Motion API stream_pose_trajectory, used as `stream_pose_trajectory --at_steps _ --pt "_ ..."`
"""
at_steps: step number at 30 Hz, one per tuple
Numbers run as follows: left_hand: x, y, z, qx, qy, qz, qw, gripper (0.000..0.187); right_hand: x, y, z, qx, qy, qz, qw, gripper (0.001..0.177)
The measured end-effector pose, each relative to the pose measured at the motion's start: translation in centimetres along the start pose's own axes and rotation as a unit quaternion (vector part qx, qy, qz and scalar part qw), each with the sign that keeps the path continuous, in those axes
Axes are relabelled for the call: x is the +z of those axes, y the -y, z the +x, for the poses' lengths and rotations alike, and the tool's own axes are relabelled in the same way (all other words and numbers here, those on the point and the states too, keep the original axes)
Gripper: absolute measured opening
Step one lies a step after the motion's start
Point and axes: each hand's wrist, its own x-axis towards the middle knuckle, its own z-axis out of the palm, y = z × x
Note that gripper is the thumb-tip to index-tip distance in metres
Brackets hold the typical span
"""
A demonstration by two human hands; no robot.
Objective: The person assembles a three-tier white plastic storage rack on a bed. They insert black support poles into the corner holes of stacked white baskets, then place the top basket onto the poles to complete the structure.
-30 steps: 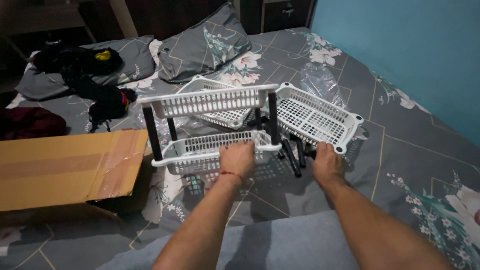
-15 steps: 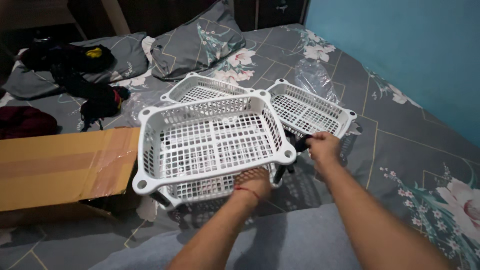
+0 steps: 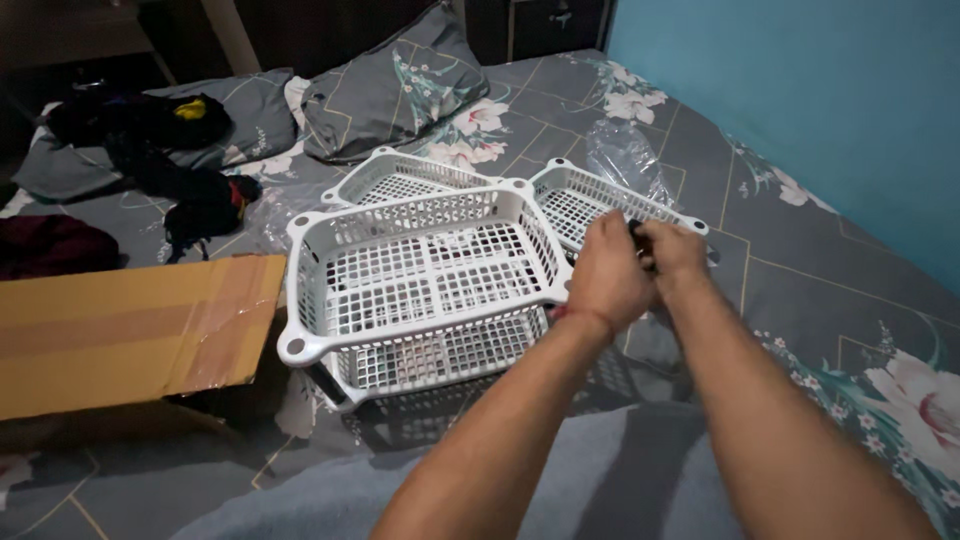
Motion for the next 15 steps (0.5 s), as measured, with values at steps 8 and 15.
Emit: stream_pose_trajectory --at_steps 8,15 --pt "-1.5 -1.7 3.9 -0.105 0.076 0.085 0.988 0.036 1.1 8.6 -1.8 0.081 0.172 0.212 0.959 0.019" --pt "-5.1 -4.7 3.4 -0.169 0.025 0.056 0.984 0.045 5.0 10.8 -9.0 -0.141 0.260 0.084 0.952 0.026"
